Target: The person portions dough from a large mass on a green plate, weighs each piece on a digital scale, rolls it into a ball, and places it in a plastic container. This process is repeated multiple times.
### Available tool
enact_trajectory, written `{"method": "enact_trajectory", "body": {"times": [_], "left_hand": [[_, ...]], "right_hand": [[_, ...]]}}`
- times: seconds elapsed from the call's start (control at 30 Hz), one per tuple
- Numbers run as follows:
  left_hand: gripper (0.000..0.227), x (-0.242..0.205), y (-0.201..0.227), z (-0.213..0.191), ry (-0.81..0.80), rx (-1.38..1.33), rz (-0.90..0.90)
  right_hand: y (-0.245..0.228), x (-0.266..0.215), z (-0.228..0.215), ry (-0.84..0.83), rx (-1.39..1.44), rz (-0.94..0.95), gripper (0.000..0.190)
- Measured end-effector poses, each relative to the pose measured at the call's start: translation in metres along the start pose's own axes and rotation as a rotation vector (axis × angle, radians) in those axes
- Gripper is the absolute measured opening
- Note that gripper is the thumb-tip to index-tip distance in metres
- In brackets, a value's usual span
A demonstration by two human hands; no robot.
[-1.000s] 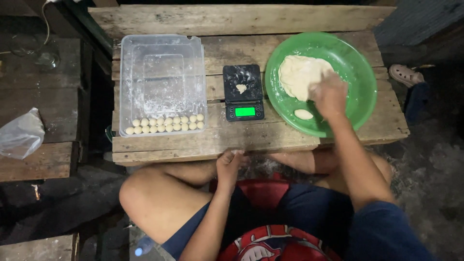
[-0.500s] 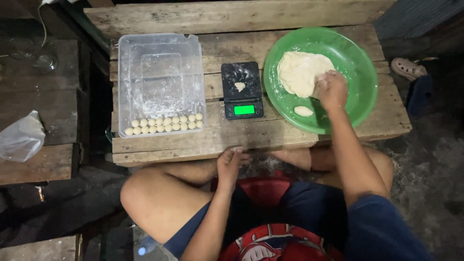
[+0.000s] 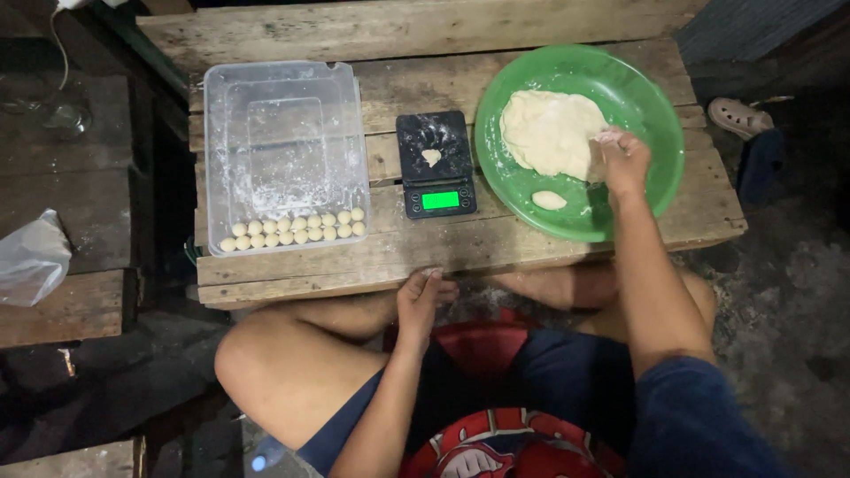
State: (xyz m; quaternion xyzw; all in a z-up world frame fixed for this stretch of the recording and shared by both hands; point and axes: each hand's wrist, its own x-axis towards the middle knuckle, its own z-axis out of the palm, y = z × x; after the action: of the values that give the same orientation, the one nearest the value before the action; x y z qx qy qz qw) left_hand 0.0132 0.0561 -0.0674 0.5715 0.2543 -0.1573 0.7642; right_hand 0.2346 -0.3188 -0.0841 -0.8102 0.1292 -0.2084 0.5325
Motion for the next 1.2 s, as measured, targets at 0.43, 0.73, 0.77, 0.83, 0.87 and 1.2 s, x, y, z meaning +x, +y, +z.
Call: {"method": "enact_trajectory", "body": {"times": [0.43,0.73,0.77,0.83,0.87,1.2], "left_hand": [[0.024,-0.005,0.008,-0.003,-0.002,0.030,0.029],[0.016,0.004,-0.006,-0.007,-0.017,0.054,0.053],[0.018,0.007,-0.010,-0.008,-0.021,0.063,0.061],[0.017,0.010,-0.012,-0.008,-0.012,0.044,0.066],[0.017,0.010,-0.014,-0.007,-0.010,0.034,0.069],[0.021,0.008,-0.014,0.000,-0.021,0.043,0.039]], "right_hand": [[0.032,0.022,-0.006,-0.054,-0.776,-0.095,0.019],[0.035,0.038,-0.004,0.221,-0.450,0.200,0.040],[0.040,0.039,-0.004,0.364,-0.130,0.191,0.042],[0.077,0.068,-0.020,0.394,-0.059,0.113,0.025],[0.097,0.079,-0.032,0.431,0.011,0.043,0.014],[-0.060,-0.050,0.068,-0.213,-0.258,-0.568,0.021]]}}
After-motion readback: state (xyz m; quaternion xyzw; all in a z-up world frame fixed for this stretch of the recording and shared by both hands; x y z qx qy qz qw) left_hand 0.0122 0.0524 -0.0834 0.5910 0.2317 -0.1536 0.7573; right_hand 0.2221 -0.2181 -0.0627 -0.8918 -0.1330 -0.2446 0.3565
